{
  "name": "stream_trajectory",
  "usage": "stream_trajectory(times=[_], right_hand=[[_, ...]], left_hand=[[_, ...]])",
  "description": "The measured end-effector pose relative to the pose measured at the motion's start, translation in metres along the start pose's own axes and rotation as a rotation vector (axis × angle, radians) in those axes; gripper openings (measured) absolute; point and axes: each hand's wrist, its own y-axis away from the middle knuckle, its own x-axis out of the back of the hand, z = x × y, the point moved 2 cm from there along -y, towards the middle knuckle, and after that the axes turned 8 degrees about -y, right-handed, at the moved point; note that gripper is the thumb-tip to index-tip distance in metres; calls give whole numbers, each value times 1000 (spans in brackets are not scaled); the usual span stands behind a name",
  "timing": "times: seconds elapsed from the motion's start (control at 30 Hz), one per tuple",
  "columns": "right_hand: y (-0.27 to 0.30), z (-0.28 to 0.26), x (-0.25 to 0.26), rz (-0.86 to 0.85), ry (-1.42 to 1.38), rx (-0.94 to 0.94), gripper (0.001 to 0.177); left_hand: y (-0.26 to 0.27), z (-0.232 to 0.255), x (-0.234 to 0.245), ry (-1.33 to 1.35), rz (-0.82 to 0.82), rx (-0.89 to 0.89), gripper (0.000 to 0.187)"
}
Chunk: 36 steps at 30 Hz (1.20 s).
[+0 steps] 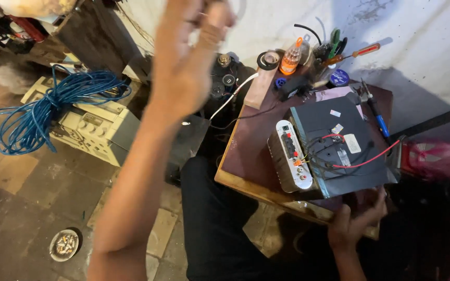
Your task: The person moves a speaker and a power inverter onto a wooden table. They then use a screwdriver to tighten screws on the inverter's terminal block, securing the connected wires.
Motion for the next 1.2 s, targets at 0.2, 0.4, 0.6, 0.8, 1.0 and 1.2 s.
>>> stream_trajectory(times=[0.2, 0.4, 0.6, 0.8, 1.0, 1.2], right_hand=[[8, -22, 28, 128, 127, -14, 54], [4, -24, 40, 208, 73, 113, 44], [-24, -34, 39, 225, 69, 160, 36], [-27, -31, 47, 294, 106, 157, 35], [-14, -20, 62, 266, 127, 100, 28], [-6, -23, 59, 200, 161, 45, 30]], left_hand=[[9, -4, 43, 38, 66, -34, 29], [44, -47, 0, 72, -13, 268, 33], [113, -122, -117, -209, -491, 484, 19], [160, -174, -201, -508, -466, 426, 34], [176, -194, -235, -701, -396, 152, 18], [162, -181, -230, -523, -437, 284, 17]])
